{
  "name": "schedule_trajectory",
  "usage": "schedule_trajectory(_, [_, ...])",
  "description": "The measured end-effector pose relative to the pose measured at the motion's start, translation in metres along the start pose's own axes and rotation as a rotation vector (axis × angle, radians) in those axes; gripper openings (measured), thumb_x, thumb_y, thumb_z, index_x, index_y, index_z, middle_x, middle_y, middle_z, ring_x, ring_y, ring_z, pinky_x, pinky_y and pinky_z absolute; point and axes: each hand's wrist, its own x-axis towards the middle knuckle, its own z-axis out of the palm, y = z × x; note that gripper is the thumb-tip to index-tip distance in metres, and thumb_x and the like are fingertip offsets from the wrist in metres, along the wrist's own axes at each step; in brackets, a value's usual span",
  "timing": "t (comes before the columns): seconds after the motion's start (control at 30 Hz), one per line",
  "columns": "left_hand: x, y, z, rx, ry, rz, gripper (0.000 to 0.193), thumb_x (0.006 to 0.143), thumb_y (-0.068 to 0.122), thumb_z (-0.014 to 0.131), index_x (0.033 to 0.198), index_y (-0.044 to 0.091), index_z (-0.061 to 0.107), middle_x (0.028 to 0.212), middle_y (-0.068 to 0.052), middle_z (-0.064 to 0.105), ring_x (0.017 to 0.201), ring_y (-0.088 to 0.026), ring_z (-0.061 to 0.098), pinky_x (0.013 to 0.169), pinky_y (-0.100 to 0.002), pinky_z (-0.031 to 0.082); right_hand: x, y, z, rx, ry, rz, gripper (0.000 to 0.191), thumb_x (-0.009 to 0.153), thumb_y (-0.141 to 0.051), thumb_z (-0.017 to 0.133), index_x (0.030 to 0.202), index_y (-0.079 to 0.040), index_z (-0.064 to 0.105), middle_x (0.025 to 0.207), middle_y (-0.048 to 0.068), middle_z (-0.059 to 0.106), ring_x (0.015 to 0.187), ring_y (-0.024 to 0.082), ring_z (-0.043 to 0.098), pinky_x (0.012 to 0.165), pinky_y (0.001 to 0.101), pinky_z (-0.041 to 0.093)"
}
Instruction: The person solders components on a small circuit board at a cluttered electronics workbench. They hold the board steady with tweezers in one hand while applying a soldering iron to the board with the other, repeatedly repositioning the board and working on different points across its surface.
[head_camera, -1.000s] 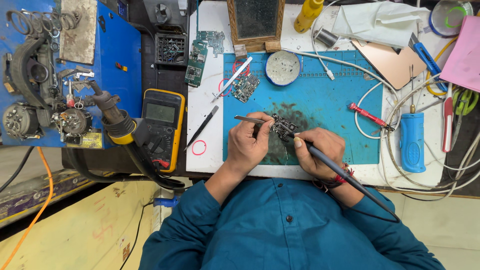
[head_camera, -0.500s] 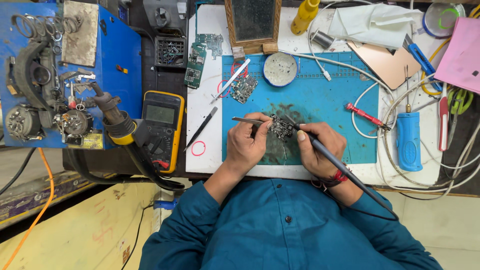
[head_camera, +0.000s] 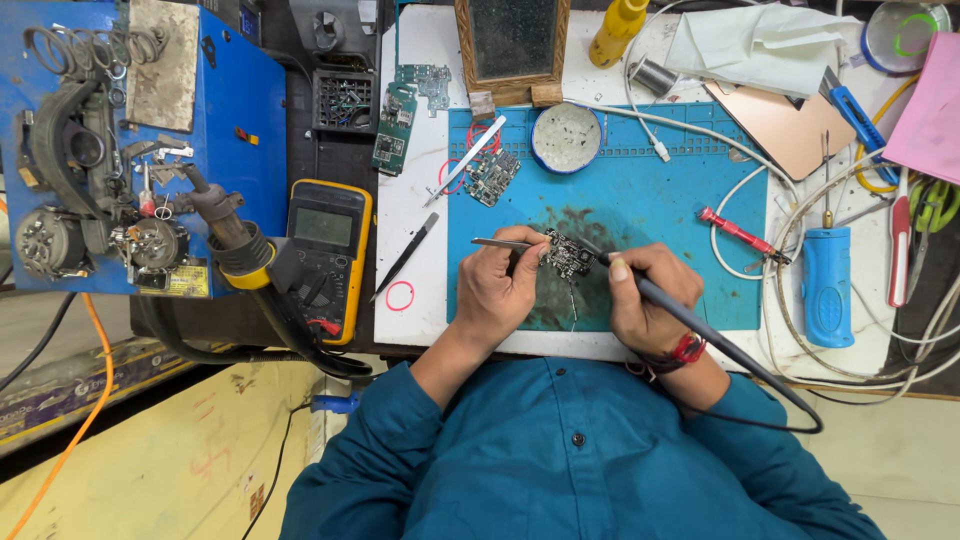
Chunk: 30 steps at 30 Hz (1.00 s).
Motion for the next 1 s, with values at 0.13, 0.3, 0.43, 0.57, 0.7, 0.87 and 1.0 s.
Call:
schedule_trajectory(0.13, [0.0007,-0.0014,0.0018,-0.021,0.012,-0.01,0.006,0.1,0.008,0.07,0.104,0.005,0.067,0.081,-0.006,0.073,0.06,-0.012,0.066,0.056,-0.027,0.05,0.0002,0.006,-0.0007,0.021,-0.085,-0.127,0.01,0.097,-0.009,0.066,0.088,-0.003,0.064,0.082,0.011,0.07,0.065,0.025,0.064,0.06,0.0344,0.048])
schedule_trajectory(0.3, [0.0039,-0.003,0.0012,-0.008,0.004,-0.003,0.006,0.1,0.008,0.071,0.104,0.005,0.067,0.081,-0.006,0.072,0.061,-0.012,0.066,0.056,-0.027,0.05,0.0043,0.0071,0.0021,0.013,-0.111,-0.149,0.009,0.095,-0.007,0.067,0.088,-0.003,0.064,0.08,0.011,0.07,0.062,0.025,0.063,0.059,0.0346,0.047])
schedule_trajectory(0.43, [0.0051,-0.0029,0.0009,-0.007,0.012,-0.003,0.007,0.1,0.008,0.071,0.104,0.005,0.067,0.081,-0.006,0.072,0.06,-0.011,0.065,0.055,-0.027,0.049,0.007,0.0047,0.0032,-0.009,-0.119,-0.148,0.005,0.093,-0.006,0.069,0.089,-0.003,0.067,0.077,0.011,0.069,0.061,0.025,0.062,0.058,0.0349,0.047])
schedule_trajectory(0.57, [0.0051,-0.003,0.0007,-0.012,0.002,-0.038,0.007,0.099,0.009,0.072,0.103,0.005,0.068,0.075,-0.005,0.07,0.057,-0.01,0.063,0.053,-0.027,0.047,0.0086,0.0034,0.0038,-0.005,-0.116,-0.157,0.005,0.092,-0.006,0.069,0.09,-0.003,0.066,0.078,0.011,0.069,0.061,0.024,0.062,0.058,0.0344,0.047])
schedule_trajectory(0.7, [0.0049,-0.004,0.0022,0.0,0.015,-0.007,0.007,0.099,0.009,0.072,0.103,0.005,0.068,0.076,-0.004,0.07,0.057,-0.009,0.063,0.053,-0.026,0.047,0.0084,0.0044,0.0045,0.004,-0.111,-0.163,0.005,0.092,-0.005,0.07,0.09,-0.003,0.066,0.078,0.011,0.069,0.06,0.024,0.062,0.057,0.0337,0.046])
schedule_trajectory(0.87, [0.0039,-0.0035,0.0011,-0.01,0.01,-0.025,0.008,0.099,0.009,0.072,0.103,0.005,0.068,0.074,-0.004,0.07,0.057,-0.009,0.062,0.053,-0.025,0.047,0.0081,0.0042,0.0051,0.003,-0.112,-0.17,0.005,0.092,-0.006,0.07,0.09,-0.003,0.066,0.077,0.011,0.069,0.059,0.023,0.061,0.056,0.0339,0.045])
schedule_trajectory(1.0, [0.0051,-0.0037,0.0016,-0.021,0.012,-0.021,0.007,0.1,0.009,0.072,0.104,0.005,0.067,0.076,-0.004,0.07,0.058,-0.009,0.063,0.053,-0.025,0.047,0.0095,0.0034,0.0049,0.002,-0.115,-0.172,0.005,0.092,-0.006,0.07,0.091,-0.003,0.067,0.077,0.011,0.068,0.06,0.023,0.061,0.057,0.034,0.046])
